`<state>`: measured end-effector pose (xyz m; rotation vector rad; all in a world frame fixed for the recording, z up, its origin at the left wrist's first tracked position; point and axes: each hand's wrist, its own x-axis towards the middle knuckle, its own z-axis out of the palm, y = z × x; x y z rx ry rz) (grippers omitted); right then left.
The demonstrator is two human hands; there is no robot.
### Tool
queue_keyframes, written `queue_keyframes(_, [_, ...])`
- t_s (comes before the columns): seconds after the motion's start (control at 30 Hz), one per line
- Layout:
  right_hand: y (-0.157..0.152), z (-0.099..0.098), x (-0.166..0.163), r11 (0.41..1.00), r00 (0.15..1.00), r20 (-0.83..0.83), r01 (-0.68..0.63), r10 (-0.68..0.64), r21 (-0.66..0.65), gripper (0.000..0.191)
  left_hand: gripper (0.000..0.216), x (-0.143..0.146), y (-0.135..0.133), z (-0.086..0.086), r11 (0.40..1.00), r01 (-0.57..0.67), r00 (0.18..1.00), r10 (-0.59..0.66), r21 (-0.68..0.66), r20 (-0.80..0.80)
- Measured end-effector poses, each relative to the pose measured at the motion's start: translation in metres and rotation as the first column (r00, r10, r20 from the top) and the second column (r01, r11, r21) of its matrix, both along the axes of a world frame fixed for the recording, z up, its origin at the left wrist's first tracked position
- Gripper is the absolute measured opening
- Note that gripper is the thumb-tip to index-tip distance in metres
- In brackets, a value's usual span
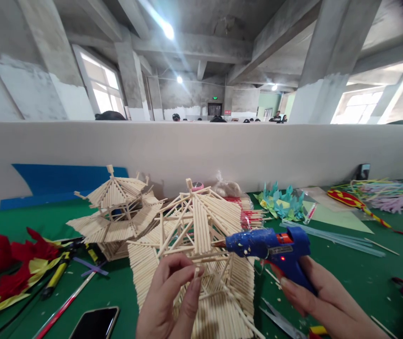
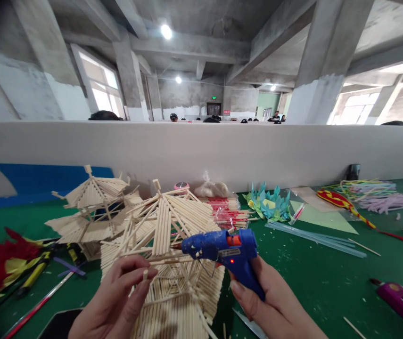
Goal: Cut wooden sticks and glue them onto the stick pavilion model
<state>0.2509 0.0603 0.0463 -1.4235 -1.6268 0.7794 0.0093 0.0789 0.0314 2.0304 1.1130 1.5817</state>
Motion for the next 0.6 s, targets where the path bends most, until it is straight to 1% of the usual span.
queue_keyframes(0.17, [-0.001, -0.001, 0.0, 1.0, 1.0, -0.008, 0.01, -0.011, -0.023, 0.024, 0.02, -0.001, -0.001, 0.001, 1.0, -0.007, 1.0, 0.007, -0.007, -0.027])
queue_keyframes(0.23, [0.0, -0.001, 0.001, 1.0, 0.999, -0.022, -0.024, 0.023, -0.02, 0.024, 0.021, -0.001, -0.002, 0.001, 1.0, -0.004, 1.0, 0.004, -0.008, -0.023])
queue_keyframes(0.37, [0.005, 0.0, -0.001, 0.995, 0.99, -0.112, -0.093, 0.088, -0.041, 0.026, 0.022, -0.002, -0.001, -0.001, 1.0, 0.016, 1.0, -0.016, -0.003, -0.014])
queue_keyframes(0.53, [0.011, 0.004, -0.008, 0.995, 0.968, -0.249, -0.065, 0.044, -0.074, 0.028, 0.024, -0.002, 0.0, -0.003, 1.0, -0.006, 1.0, 0.007, 0.025, -0.008])
queue_keyframes(0.6, [0.013, 0.005, -0.01, 0.995, 0.962, -0.268, -0.068, 0.045, -0.078, 0.027, 0.025, -0.003, 0.001, -0.004, 0.999, 0.012, 1.0, -0.011, 0.033, -0.01])
